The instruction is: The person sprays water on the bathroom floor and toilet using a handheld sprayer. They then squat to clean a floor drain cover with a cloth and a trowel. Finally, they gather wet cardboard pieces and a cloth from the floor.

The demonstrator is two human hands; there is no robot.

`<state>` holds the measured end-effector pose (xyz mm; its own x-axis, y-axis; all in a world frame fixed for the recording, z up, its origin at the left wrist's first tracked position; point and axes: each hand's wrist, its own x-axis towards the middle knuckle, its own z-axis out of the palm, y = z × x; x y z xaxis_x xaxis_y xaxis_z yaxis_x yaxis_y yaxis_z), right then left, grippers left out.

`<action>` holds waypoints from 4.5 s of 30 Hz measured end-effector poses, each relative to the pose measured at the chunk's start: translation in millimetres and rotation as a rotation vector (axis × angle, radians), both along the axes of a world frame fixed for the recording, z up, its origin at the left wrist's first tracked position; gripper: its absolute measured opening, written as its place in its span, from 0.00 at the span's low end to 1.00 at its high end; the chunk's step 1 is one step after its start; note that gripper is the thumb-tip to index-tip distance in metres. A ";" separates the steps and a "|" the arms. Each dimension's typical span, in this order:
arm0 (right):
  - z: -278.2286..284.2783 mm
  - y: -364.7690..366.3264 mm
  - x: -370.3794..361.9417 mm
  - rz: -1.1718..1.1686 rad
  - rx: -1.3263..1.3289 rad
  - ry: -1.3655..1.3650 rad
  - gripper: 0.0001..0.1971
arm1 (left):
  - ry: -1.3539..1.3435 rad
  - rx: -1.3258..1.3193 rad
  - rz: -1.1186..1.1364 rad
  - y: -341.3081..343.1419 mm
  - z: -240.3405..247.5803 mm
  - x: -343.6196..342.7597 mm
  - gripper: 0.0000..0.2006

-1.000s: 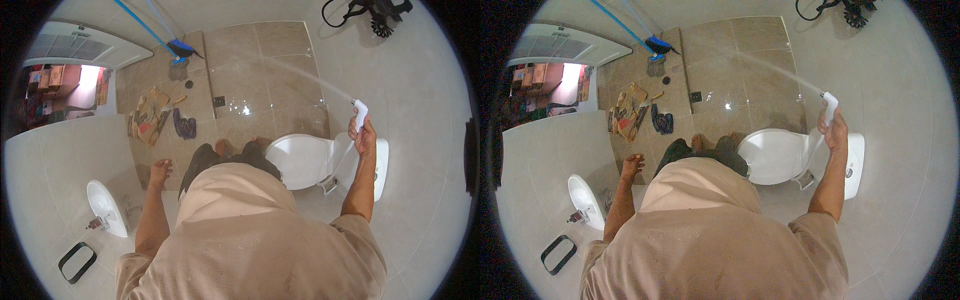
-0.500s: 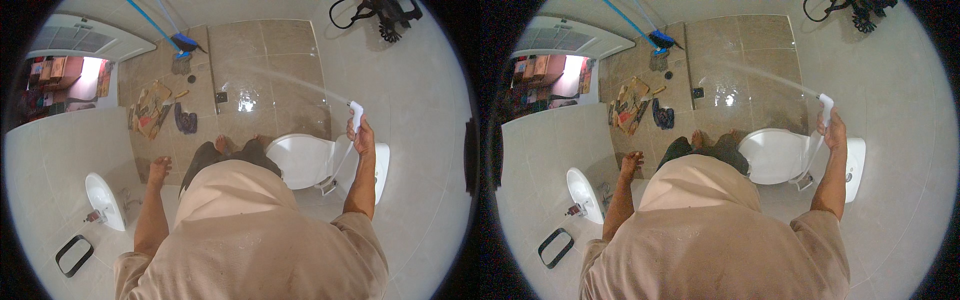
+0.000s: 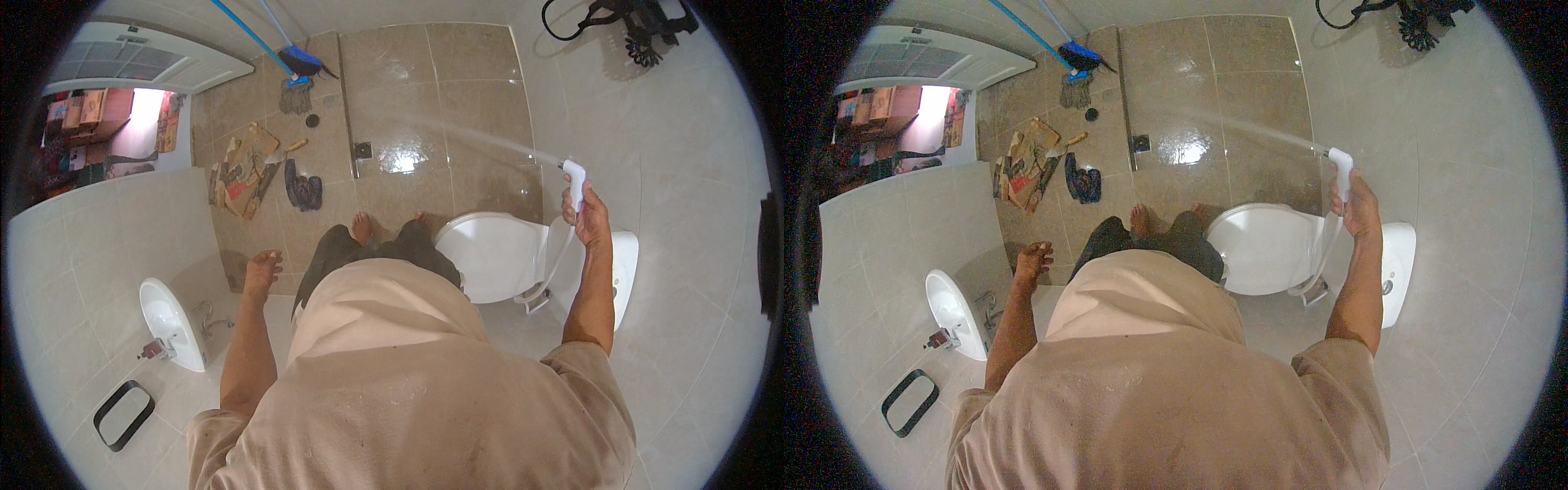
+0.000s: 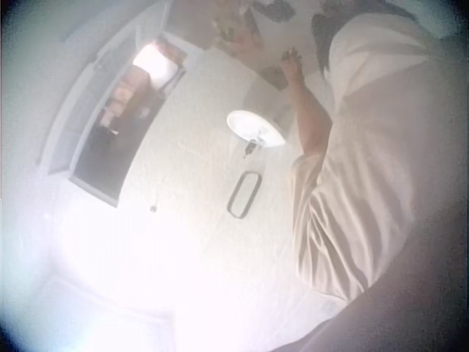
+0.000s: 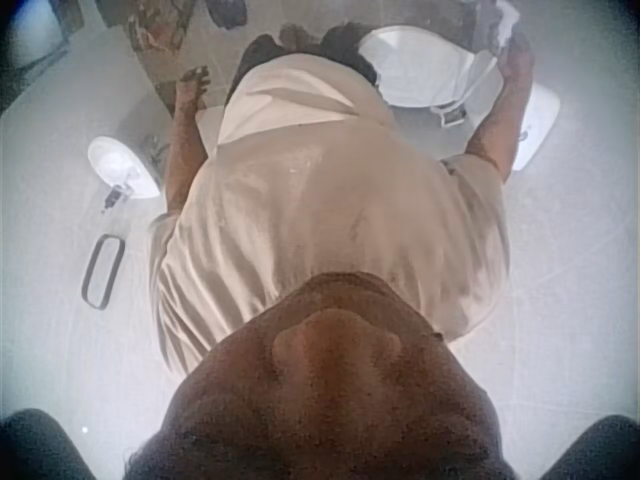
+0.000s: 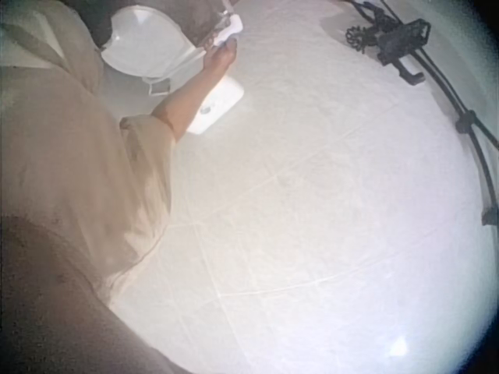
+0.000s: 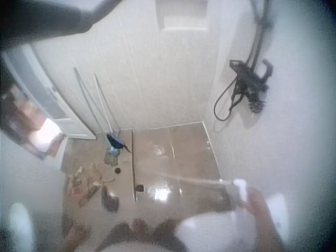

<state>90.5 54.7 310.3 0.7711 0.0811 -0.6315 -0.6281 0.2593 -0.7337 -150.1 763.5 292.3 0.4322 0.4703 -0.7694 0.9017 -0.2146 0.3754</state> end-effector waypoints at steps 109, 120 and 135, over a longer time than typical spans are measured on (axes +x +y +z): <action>-56.2 36.9 -25.3 0.008 0.026 0.226 0.23 | 0.005 0.008 0.004 5.7 6.5 3.7 0.23; -51.0 55.4 -29.2 0.081 -0.011 0.208 0.27 | 0.017 -0.001 0.027 7.5 9.6 7.6 0.23; -37.8 72.1 -38.2 0.166 0.281 0.159 0.28 | 0.024 -0.022 0.014 3.2 3.9 0.0 0.23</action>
<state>52.2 126.8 272.4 0.6266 0.3847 -0.6778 -0.7793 0.3220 -0.5376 -150.1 766.7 296.1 0.4070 0.4595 -0.7894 0.9133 -0.1937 0.3581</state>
